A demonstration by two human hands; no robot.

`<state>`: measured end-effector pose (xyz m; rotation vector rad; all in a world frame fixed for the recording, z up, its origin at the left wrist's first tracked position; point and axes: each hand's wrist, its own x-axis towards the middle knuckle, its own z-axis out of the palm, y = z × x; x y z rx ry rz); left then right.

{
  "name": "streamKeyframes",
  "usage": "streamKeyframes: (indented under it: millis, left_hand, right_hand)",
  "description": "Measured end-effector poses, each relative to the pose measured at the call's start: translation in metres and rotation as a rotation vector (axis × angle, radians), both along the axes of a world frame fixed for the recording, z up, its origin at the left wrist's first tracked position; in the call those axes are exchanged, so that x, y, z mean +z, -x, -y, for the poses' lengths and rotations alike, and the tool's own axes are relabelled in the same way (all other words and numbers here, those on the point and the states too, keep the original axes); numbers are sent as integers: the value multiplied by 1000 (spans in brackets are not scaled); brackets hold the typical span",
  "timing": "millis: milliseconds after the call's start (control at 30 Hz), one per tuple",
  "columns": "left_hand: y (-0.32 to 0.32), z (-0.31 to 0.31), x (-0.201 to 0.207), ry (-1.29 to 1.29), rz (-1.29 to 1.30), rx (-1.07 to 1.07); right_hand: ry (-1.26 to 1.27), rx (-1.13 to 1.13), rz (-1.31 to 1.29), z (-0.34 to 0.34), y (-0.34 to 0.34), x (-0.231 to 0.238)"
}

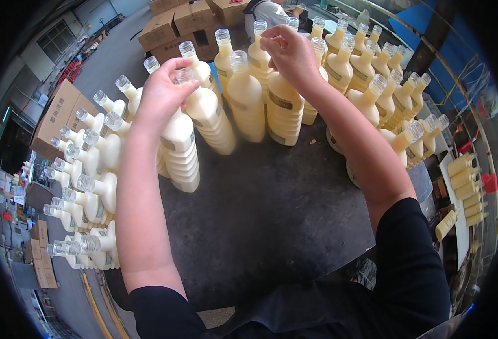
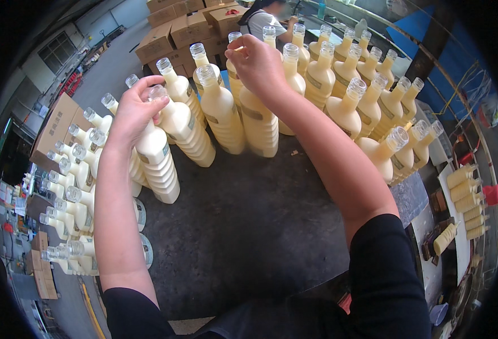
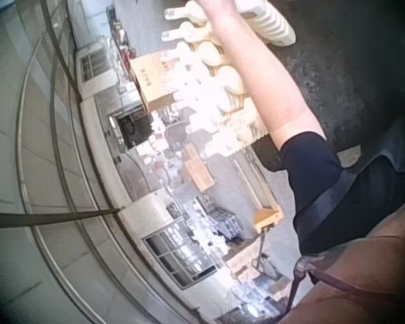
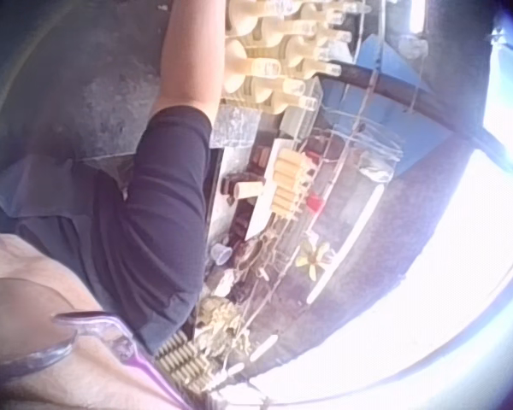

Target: The person applies labels to cream-colored plastic bottles using a handheld labeling machine. They repeatedly place bottles into the machine, rotate them to apply the label, and then move the labeled bottles to a nearby table.

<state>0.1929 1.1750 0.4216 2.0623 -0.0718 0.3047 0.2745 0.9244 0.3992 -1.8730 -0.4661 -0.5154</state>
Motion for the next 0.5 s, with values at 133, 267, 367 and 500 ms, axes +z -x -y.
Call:
streamKeyframes:
  millis: [133, 267, 367, 500]
  left_hand:
    - [7, -4, 3, 137, 164, 71]
    - [-2, -27, -15, 340, 280, 123]
    - [-8, -31, -27, 429, 345, 139]
    - [-13, -36, -39, 432, 396, 150]
  right_hand:
    - [-87, -4, 53, 3, -19, -16]
    - [-130, 27, 88, 1, -36, -20]
    - [-95, 11, 139, 1, -32, -23]
    - [-68, -42, 169, 7, -18, -28]
